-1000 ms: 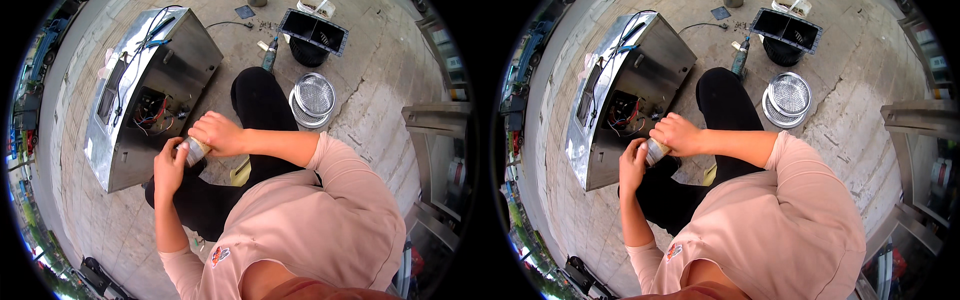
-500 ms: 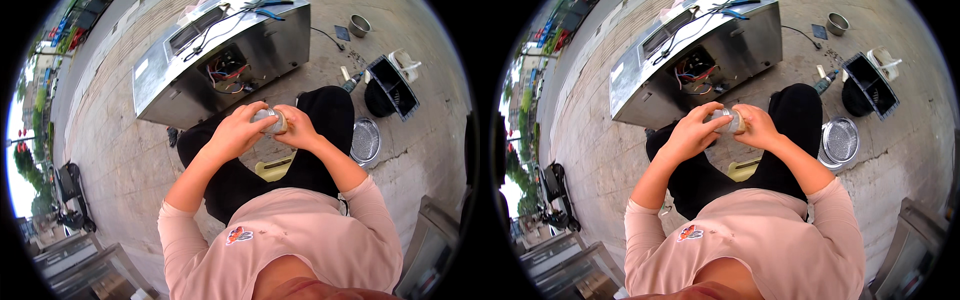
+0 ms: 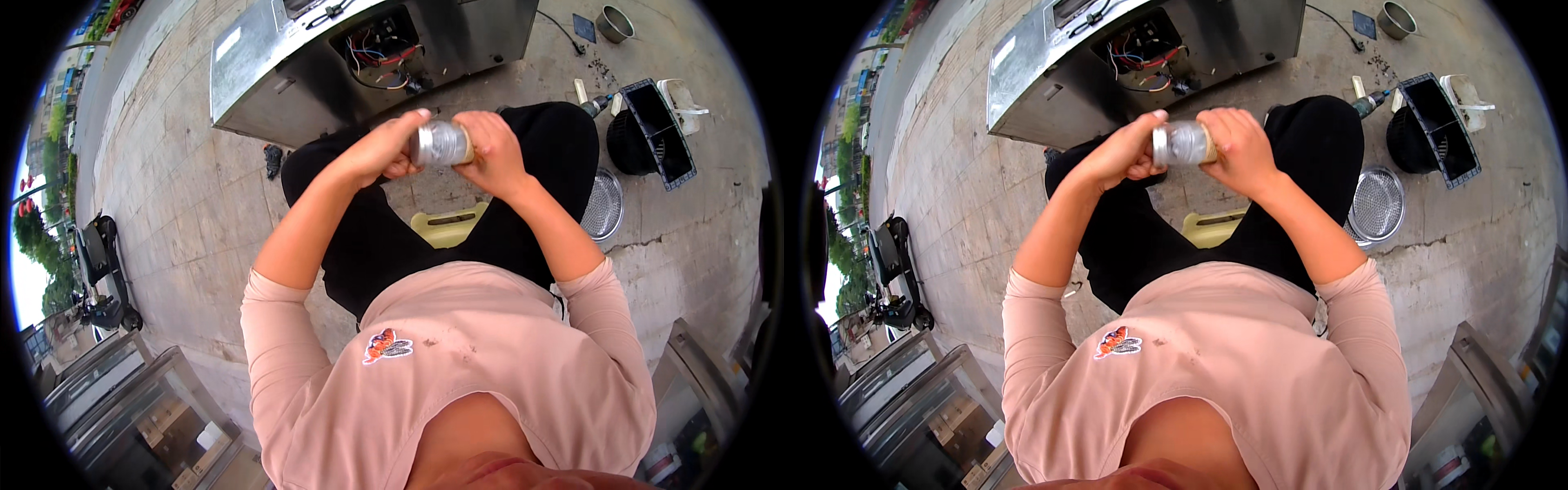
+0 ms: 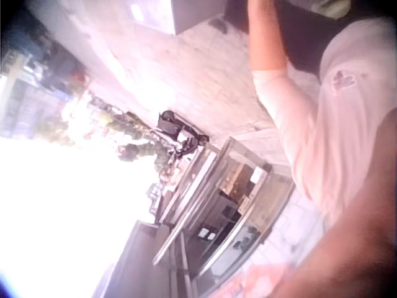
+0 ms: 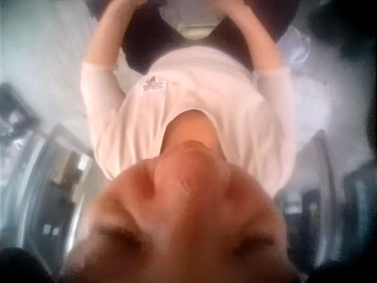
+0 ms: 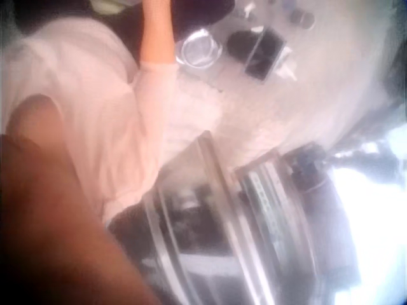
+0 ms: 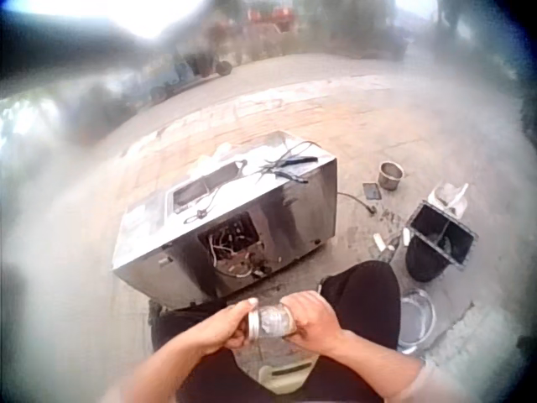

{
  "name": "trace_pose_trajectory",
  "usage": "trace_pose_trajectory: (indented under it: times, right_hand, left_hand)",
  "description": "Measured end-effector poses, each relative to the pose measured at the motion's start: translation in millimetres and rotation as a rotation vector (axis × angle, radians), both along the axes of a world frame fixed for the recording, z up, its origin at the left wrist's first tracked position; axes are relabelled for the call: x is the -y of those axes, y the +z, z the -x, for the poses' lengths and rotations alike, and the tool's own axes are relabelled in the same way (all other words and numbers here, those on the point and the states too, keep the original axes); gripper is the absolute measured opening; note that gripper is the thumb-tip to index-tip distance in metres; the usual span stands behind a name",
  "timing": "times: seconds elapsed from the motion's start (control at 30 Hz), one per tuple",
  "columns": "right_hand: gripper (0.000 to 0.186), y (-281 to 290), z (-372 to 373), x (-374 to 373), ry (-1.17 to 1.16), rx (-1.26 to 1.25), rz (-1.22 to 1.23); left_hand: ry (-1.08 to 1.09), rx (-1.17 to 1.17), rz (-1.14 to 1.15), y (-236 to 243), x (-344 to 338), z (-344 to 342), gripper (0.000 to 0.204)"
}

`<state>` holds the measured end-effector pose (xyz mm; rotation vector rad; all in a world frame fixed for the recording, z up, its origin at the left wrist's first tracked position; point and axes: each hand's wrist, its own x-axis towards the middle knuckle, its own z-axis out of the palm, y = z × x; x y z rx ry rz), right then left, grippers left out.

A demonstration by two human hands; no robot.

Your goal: The person sits on a small stool and repairs the wiring inside a stainless steel appliance. They use pliers to strip wire insulation, twist wires together, and secure connections with white connectors.

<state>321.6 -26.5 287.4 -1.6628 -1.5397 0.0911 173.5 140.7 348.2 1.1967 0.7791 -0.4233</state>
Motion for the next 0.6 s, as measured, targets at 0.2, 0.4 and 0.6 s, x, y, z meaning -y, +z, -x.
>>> trace_pose_trajectory:
  times: [0.2,0.4,0.6]
  right_hand:
    - [0.06,-9,-6,3,-0.048,-0.213,0.021]
    - [0.061,-17,-11,1,0.018,-0.413,-0.027]
    - [0.062,0,-23,-1,-0.022,-0.095,-0.009]
  left_hand:
    - [0.166,0.319,0.095,1,-3,16,0.058]
    - [0.033,0.499,-0.247,3,-3,23,0.063]
    - [0.235,0.543,-0.285,-19,22,23,0.078]
